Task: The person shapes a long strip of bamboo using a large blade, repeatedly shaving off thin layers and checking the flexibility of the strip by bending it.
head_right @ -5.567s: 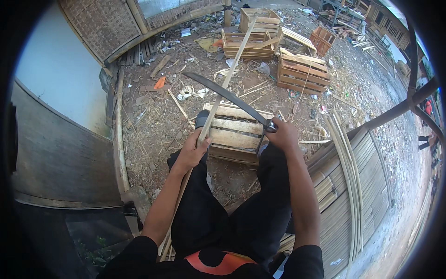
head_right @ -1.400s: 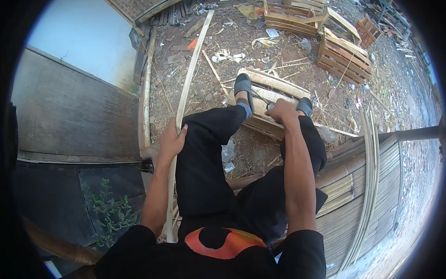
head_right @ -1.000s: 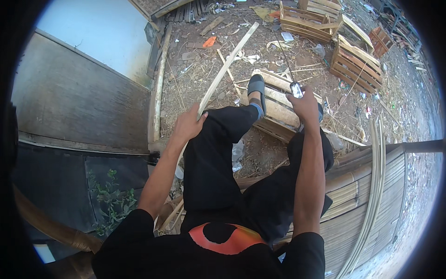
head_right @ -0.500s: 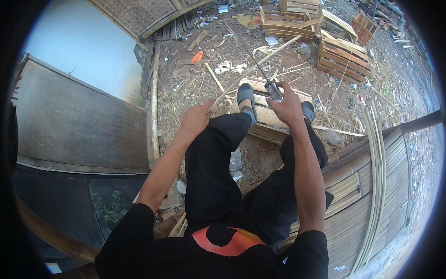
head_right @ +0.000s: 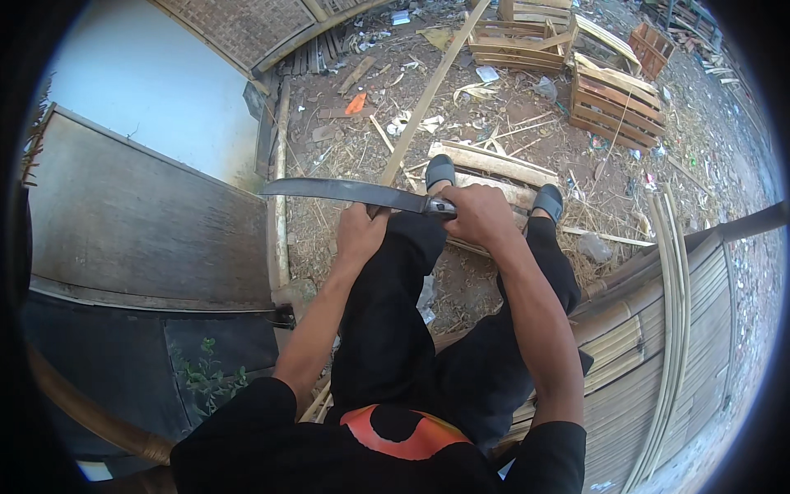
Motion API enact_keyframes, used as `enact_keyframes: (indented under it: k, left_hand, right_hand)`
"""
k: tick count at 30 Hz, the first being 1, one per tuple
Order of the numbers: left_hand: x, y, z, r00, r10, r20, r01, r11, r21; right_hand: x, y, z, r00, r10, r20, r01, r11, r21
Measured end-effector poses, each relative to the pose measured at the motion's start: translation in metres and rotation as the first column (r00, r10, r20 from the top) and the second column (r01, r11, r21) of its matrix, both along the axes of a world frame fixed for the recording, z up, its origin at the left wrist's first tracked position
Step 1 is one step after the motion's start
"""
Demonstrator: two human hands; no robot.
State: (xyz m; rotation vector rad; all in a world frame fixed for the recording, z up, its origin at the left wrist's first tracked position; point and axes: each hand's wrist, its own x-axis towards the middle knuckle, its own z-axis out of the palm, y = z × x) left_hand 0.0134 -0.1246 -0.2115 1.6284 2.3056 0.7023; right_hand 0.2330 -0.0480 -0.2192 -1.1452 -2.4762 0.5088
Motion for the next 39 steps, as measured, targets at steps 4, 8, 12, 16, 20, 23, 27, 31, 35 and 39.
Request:
enact_keyframes:
  k: [4, 8, 12, 16, 20, 23, 27, 31, 35, 39]
  left_hand:
    - [0.010, -0.015, 0.003, 0.956, -0.020, 0.293, -0.021, 0.990, 0.136]
    - [0.010, -0.033, -0.003, 0.973, -0.053, 0.224, 0.006, 0.979, 0.205]
    - [0.001, -0.045, -0.024, 0.985, -0.171, -0.034, 0.170, 0.895, 0.412]
    - [-0.005, -0.059, -0.018, 0.981, -0.195, 0.026, 0.175, 0.927, 0.330]
    - [-0.016, -0.061, -0.027, 0.988, -0.154, 0.017, 0.140, 0.935, 0.325]
    - [-0.027, -0.066, -0.035, 0.988, -0.151, -0.020, 0.148, 0.922, 0.358]
    - [-0.034, -0.069, -0.028, 0.996, -0.086, -0.015, 0.086, 0.950, 0.301]
    - [-0.029, -0.083, -0.006, 0.953, 0.126, 0.275, -0.137, 0.990, 0.021]
    - [-0.021, -0.087, -0.002, 0.967, 0.070, 0.243, -0.076, 0.997, 0.013]
    - [-0.025, -0.075, -0.002, 0.945, 0.149, 0.292, -0.148, 0.989, -0.025]
  right_hand:
    - [-0.002, 0.004, 0.001, 0.995, 0.007, 0.103, 0.002, 0.996, -0.086]
    - [-0.005, 0.013, -0.008, 0.985, 0.074, 0.153, -0.063, 0.995, -0.076]
    - [-0.009, 0.019, -0.011, 0.968, 0.128, 0.217, -0.108, 0.989, -0.103]
    - [-0.014, 0.023, -0.010, 0.954, 0.185, 0.238, -0.166, 0.981, -0.096]
    - [-0.027, 0.025, -0.010, 0.936, 0.166, 0.310, -0.156, 0.986, -0.057]
    - [-0.041, 0.027, -0.009, 0.934, 0.198, 0.299, -0.183, 0.980, -0.077]
    - [-0.056, 0.031, -0.021, 0.938, 0.211, 0.274, -0.214, 0.977, -0.020]
    - [-0.053, 0.049, -0.016, 0.983, 0.078, 0.165, -0.069, 0.996, -0.061]
    - [-0.041, 0.074, -0.017, 0.973, -0.218, -0.070, 0.180, 0.918, -0.353]
    - [-0.054, 0.055, -0.009, 0.997, -0.048, -0.053, 0.023, 0.913, -0.407]
